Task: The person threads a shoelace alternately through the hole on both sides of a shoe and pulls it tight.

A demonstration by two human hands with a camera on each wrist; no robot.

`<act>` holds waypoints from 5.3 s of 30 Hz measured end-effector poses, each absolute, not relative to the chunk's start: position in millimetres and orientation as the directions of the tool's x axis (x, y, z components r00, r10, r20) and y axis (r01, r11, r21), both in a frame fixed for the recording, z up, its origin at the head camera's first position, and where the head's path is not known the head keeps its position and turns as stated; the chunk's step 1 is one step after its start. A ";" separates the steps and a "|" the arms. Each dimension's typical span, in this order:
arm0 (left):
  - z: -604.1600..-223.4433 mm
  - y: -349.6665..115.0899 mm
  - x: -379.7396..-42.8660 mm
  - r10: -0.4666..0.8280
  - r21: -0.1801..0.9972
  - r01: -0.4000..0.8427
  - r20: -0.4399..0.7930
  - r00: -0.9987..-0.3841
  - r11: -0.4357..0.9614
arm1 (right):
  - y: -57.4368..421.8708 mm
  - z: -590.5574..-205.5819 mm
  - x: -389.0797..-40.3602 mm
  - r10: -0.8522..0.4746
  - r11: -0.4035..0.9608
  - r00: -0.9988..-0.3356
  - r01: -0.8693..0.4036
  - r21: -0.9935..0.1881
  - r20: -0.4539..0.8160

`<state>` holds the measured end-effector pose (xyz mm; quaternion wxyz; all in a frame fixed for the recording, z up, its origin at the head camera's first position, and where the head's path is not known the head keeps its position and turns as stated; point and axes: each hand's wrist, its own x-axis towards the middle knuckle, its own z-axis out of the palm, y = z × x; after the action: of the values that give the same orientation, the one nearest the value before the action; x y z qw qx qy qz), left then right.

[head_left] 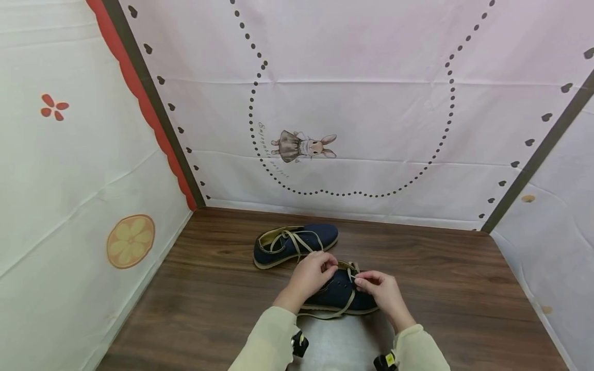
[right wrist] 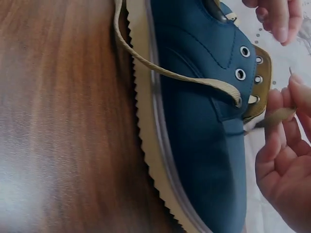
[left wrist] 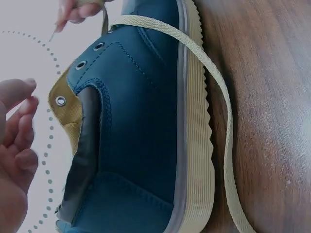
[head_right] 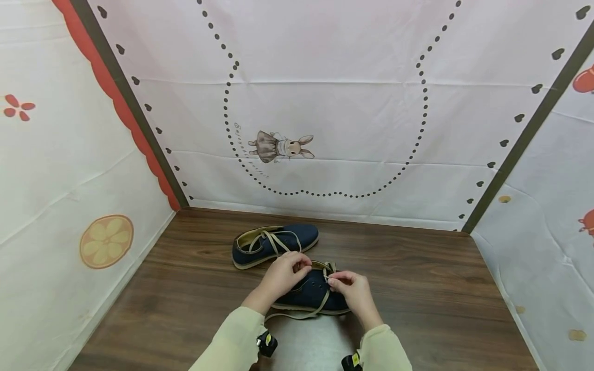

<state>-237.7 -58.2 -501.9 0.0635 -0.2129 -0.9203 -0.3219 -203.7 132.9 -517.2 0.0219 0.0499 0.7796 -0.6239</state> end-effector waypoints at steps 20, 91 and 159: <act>-512.7 -52.4 -225.6 0.375 0.400 0.387 0.112 -0.920 0.831 | 124.9 -527.0 -196.8 0.034 0.231 -0.991 0.132 -0.964 -0.127; -521.4 -63.9 -234.4 0.436 0.701 0.271 -0.063 -0.898 0.660 | 127.0 -512.3 -216.8 -0.252 0.663 -0.965 -0.115 -0.740 -0.076; -522.6 -63.6 -237.3 0.420 0.736 0.229 -0.082 -0.904 0.636 | 91.7 -405.7 -250.7 -0.364 0.350 -0.929 -0.198 -0.916 0.062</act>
<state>-237.3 -63.6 -522.6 -0.1239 -0.1813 -0.8960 -0.3859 -250.7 91.7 -405.7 0.0765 -0.1718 0.8179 -0.5437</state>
